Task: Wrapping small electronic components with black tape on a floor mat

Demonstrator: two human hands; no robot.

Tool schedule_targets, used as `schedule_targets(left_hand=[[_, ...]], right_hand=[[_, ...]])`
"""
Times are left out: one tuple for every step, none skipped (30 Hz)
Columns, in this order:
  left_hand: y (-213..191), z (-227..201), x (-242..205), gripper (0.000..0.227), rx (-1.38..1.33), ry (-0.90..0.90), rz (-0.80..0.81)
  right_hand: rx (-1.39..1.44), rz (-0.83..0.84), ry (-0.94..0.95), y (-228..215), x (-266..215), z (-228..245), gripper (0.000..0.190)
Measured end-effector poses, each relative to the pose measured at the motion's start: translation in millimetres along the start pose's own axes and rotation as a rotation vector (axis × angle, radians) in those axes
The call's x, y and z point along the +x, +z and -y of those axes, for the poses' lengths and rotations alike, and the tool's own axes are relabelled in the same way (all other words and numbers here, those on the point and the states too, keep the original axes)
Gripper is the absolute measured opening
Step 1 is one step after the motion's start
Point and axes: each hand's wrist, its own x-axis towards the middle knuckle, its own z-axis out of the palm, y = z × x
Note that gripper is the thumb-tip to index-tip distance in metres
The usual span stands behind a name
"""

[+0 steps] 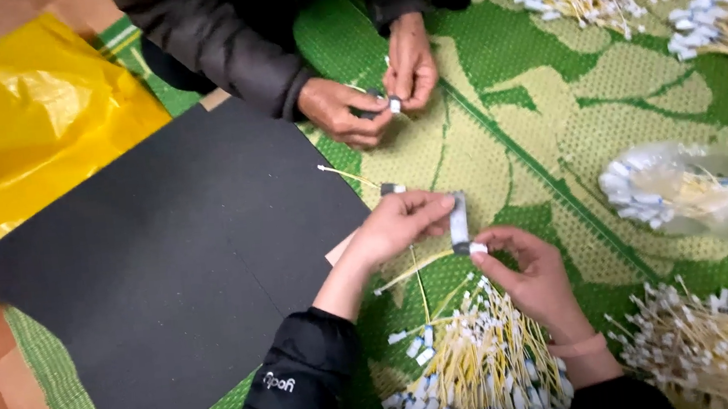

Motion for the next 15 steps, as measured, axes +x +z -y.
schedule_targets(left_hand=[[1,7,5,0.039,-0.061,0.013,0.002],[4,9,5,0.039,-0.061,0.01,0.008],[5,10,6,0.036,-0.1,0.03,-0.007],[6,11,6,0.034,-0.137,0.051,-0.026],[6,13,6,0.034,-0.135,0.049,-0.025],[8,15,7,0.036,-0.135,0.083,-0.036],[9,17,9,0.039,-0.134,0.117,-0.046],[10,14,7,0.039,-0.135,0.115,-0.044],[10,12,6,0.034,-0.123,0.115,-0.046],[11,10,4,0.029,-0.112,0.115,-0.049],[12,8,2,0.029,-0.112,0.113,-0.047],[12,5,-1,0.026,-0.098,0.135,-0.053],[12,3,-3,0.024,-0.084,0.157,-0.06],[12,1,-5,0.024,-0.084,0.157,-0.06],[11,0,-6,0.022,-0.053,0.174,-0.063]], right_hand=[[0.003,-0.009,-0.068,1,0,1,0.023],[0.002,-0.014,-0.064,0,0,2,0.023],[-0.008,0.003,-0.043,-1,0,2,0.024],[-0.015,0.023,-0.025,-1,0,3,0.024],[-0.014,0.023,-0.023,-1,0,4,0.024],[-0.037,0.024,-0.006,-1,0,4,0.024],[-0.06,0.025,0.012,-2,-1,4,0.024],[-0.06,0.023,0.015,-2,-1,6,0.024],[-0.048,0.022,0.008,-2,-1,7,0.024],[-0.036,0.022,0.001,-2,-1,9,0.025],[-0.036,0.021,0.003,-2,-1,11,0.025],[-0.038,0.025,0.004,-2,0,12,0.024],[-0.04,0.03,0.005,-2,0,14,0.023],[-0.04,0.03,0.005,-2,0,12,0.023],[-0.03,0.024,-0.01,-2,0,11,0.022]])
